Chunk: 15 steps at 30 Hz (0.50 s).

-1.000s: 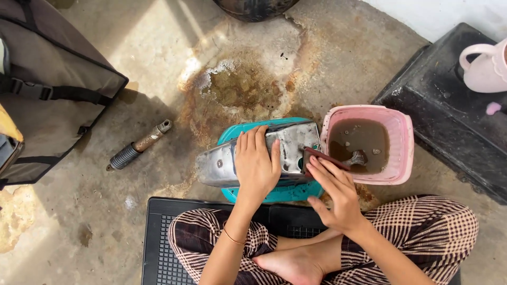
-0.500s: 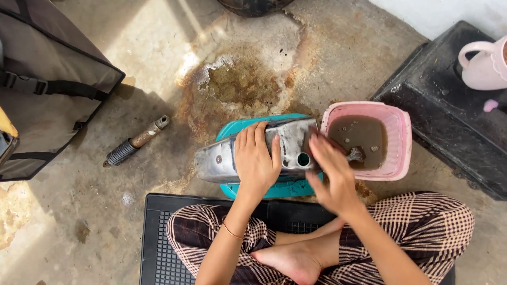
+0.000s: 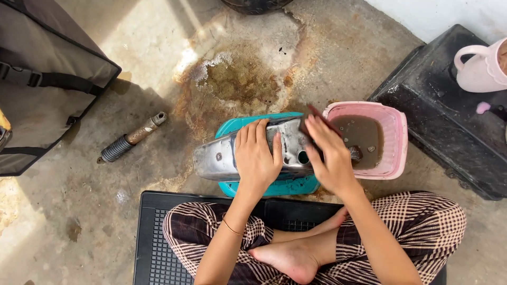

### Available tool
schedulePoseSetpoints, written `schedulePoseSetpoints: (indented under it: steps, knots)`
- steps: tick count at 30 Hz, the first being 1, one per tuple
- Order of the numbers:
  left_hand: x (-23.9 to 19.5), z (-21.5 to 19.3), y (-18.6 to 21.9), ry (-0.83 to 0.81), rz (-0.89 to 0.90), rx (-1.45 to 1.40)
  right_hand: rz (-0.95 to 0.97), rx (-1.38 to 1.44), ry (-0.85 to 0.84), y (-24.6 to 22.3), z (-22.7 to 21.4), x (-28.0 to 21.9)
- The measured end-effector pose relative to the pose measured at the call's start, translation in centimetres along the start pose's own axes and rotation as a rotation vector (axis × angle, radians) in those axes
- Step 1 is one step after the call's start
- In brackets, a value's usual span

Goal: Sanding a chrome metal part using sandpaper and water to smooth the surface.

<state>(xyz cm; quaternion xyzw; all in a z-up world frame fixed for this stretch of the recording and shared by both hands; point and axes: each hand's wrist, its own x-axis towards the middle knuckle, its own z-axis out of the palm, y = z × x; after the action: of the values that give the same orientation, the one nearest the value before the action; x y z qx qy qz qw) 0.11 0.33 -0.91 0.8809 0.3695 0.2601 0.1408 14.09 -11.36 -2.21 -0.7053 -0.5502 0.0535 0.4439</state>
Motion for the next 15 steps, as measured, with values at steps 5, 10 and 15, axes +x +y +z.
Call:
schedulePoseSetpoints:
  steps: [5,10,15]
  knots:
    - [-0.1,0.2,0.0,0.006,-0.009,0.006,0.033,-0.024,-0.036,-2.1,-1.2,-1.1]
    - [0.1,0.3,0.2,0.038,-0.029,-0.013,0.043,-0.074,-0.043,-2.5,-0.7,-5.7]
    - [-0.2,0.4,-0.2,0.041,-0.011,-0.008,0.004,-0.024,0.053,1.4,0.7,1.3]
